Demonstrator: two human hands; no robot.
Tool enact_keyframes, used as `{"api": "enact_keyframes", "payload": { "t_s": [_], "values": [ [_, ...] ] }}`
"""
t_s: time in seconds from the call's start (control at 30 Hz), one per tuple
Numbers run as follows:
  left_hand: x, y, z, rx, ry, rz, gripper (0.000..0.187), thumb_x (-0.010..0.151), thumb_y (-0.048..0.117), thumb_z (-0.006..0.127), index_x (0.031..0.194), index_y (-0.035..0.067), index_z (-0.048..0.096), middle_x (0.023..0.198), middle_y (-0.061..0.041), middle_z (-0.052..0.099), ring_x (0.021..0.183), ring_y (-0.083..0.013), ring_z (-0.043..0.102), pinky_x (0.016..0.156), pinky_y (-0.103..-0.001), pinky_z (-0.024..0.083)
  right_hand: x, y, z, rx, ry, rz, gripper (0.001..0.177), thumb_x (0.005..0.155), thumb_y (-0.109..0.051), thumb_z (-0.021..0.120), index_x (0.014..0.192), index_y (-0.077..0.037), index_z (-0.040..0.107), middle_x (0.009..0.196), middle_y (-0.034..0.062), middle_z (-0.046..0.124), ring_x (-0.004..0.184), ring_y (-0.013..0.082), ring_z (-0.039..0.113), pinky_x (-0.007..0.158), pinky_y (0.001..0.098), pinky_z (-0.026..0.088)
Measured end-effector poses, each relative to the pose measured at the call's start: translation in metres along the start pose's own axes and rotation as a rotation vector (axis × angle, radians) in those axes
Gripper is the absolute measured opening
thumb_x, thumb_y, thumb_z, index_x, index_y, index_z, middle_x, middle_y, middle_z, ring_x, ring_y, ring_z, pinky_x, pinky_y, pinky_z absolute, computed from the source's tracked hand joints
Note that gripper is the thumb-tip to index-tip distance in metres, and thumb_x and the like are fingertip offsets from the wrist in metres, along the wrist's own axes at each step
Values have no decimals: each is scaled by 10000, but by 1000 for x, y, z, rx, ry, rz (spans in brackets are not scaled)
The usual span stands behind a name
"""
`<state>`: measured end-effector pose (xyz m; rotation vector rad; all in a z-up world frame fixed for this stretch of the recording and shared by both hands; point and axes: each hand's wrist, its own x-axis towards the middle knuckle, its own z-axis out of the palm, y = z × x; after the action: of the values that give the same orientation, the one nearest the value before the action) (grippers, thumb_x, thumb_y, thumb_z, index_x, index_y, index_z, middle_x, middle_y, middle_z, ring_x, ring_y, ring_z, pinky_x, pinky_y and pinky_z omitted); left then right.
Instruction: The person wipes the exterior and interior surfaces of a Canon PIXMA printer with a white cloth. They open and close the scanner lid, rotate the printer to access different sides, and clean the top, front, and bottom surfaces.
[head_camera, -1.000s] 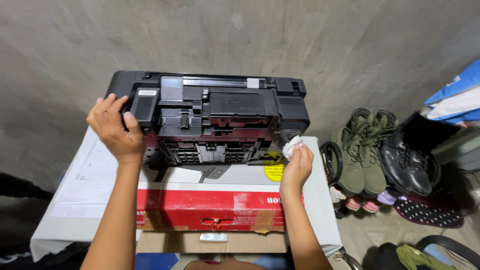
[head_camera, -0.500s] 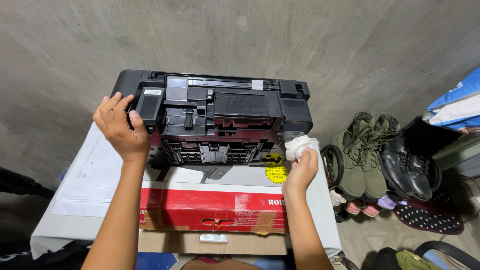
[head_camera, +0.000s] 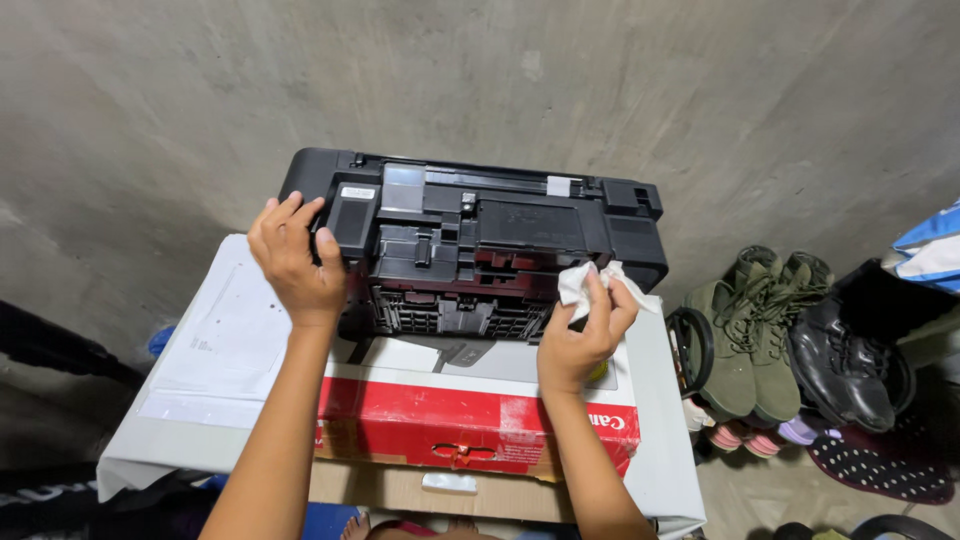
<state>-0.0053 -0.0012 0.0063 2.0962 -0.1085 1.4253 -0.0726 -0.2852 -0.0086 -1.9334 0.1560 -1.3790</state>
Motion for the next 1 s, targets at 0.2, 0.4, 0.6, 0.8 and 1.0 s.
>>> {"api": "enact_keyframes", "payload": {
  "t_s": [0.2, 0.4, 0.6, 0.8, 1.0],
  "values": [
    [0, 2, 0, -8, -6, -30, 333, 1034, 259, 535, 1255, 66, 693, 1379, -137, 607, 1387, -400, 478, 1189, -516, 347, -6, -5, 3, -111, 33, -146, 230, 791, 84, 738, 998, -14, 721, 1214, 133, 663, 1168, 341, 598, 1004, 401, 502],
    [0, 3, -3, -37, -30, -45, 319, 1031, 240, 549, 1261, 65, 686, 1394, -134, 601, 1402, -395, 463, 1192, -515, 337, -15, -13, 9, 36, -84, -54, 205, 842, 72, 734, 1035, 5, 724, 1049, 112, 689, 1029, 275, 651, 890, 384, 533],
    [1, 1, -11, -70, -83, -44, 317, 1026, 223, 565, 1282, 74, 677, 1416, -125, 591, 1414, -387, 456, 1191, -512, 329, -49, -37, 36, 12, -211, -164, 246, 834, 45, 743, 1076, 22, 712, 1110, 135, 652, 1063, 318, 600, 928, 401, 501],
    [2, -3, -18, -96, -130, -29, 337, 1006, 222, 576, 1299, 84, 671, 1426, -106, 580, 1420, -378, 441, 1177, -508, 327, -66, -56, 38, -195, -231, -176, 285, 831, 5, 721, 1112, 52, 695, 1258, 209, 548, 1124, 371, 578, 955, 456, 480],
    [0, -6, -16, -98, -124, -30, 336, 1011, 234, 571, 1297, 89, 673, 1424, -102, 580, 1419, -369, 439, 1176, -507, 325, -62, -51, 37, 7, -230, -17, 259, 886, 20, 696, 1142, 8, 740, 1114, 122, 646, 949, 271, 670, 814, 357, 545]
  ]
}}
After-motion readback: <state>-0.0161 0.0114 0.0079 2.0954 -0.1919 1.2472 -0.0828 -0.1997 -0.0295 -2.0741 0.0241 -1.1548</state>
